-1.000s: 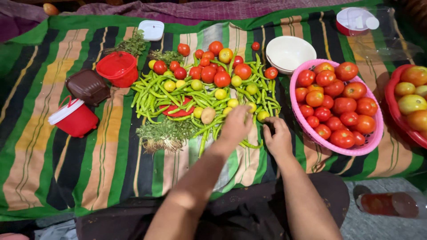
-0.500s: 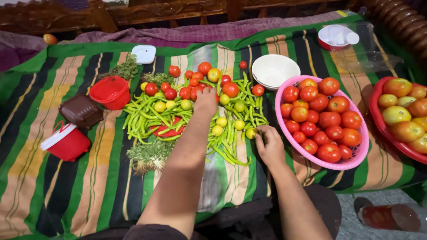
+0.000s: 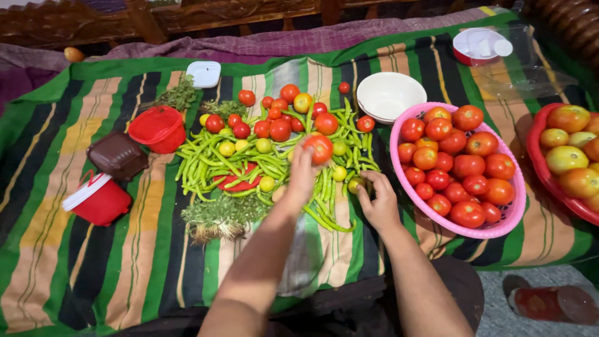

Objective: The person sorts a pile of mixed vegetables, including tomatoes, green beans, and lemons, on a striped cloth. They pick up tomatoes one by one and place them into a pink basket, occasionally moving other items aside.

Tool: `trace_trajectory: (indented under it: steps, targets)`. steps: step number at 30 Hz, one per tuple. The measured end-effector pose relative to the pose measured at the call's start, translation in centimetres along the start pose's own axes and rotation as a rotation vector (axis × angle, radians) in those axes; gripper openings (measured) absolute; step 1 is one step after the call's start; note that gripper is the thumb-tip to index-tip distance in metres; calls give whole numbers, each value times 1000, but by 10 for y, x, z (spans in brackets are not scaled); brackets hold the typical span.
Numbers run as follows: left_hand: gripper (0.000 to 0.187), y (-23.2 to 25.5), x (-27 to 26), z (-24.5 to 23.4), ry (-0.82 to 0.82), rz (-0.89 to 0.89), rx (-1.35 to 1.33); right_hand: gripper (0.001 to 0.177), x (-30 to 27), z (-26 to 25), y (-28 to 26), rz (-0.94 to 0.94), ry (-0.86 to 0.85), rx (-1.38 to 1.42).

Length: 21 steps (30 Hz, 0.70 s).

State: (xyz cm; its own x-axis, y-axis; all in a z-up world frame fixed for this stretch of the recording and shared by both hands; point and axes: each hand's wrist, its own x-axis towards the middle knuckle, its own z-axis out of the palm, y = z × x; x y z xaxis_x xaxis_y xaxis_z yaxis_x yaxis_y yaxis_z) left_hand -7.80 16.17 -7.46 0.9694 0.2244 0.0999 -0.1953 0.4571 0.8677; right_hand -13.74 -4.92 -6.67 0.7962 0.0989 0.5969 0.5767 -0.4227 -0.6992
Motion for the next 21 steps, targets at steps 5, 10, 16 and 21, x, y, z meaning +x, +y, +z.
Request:
trace_trajectory:
  steps: [5,10,16,21]
  targets:
    - [44,-34,-49,11,-28,-246,-236,72,-4,8,-11,-113,-87,150]
    - [45,-52,-69,17,-122,-224,19,87,-11,4,-19,-86,-125,56]
    - [44,-62,-78,11,-259,-74,122,75,-14,9,-16,9,-121,-95]
    - [49,-65,-76,5,-204,-168,-61,74,-6,7,-31,-78,-13,-130]
